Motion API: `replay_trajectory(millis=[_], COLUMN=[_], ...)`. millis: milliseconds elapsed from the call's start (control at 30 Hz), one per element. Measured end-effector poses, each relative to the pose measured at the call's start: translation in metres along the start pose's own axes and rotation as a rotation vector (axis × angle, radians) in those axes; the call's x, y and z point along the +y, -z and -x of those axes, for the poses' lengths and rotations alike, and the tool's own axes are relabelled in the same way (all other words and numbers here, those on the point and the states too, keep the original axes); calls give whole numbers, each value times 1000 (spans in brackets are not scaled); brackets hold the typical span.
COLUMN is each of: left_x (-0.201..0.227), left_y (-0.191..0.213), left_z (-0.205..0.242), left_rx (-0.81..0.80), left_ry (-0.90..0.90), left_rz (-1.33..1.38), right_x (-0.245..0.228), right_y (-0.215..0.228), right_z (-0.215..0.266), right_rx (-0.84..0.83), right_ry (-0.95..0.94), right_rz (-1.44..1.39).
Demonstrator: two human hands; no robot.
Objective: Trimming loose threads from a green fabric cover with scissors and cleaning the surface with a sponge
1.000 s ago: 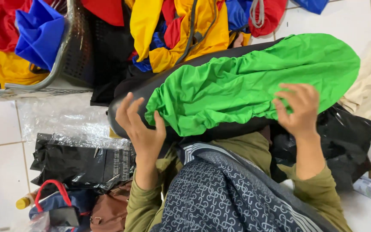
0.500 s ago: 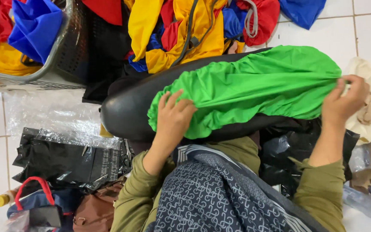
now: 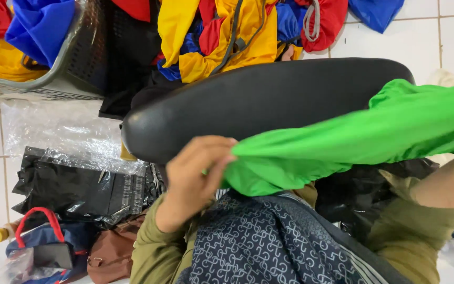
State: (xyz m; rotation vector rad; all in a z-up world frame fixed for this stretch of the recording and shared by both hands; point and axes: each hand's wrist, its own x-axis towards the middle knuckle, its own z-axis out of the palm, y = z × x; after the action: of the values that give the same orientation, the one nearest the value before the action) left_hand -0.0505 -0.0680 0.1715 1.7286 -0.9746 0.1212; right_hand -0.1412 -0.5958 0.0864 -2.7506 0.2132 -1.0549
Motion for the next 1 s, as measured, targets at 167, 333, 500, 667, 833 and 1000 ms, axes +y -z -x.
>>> replay_trajectory(millis=[167,333,500,667,833,1000], left_x=[-86,-84,-76,-86,-73,-31], left_y=[32,14,-6,-7,27,97], left_z=[-11,5,80,109,92,68], left_rx=[65,54,-329,-285,-118,205], left_ry=[218,3,6,18,-30,-101], left_rz=[-469,-555,-623,-955,-533,-348], right_x=[-60,-134,-149,-138,-126,-130], right_y=[-18,-23,6,-8,4,49], right_z=[-25,-43,13,77,65,7], right_rx=[-109,-217,-503,-443,-277,-201], right_ry=[115,176,192,322,664,890], right_rz=[-105,-175,-157,196,178,355])
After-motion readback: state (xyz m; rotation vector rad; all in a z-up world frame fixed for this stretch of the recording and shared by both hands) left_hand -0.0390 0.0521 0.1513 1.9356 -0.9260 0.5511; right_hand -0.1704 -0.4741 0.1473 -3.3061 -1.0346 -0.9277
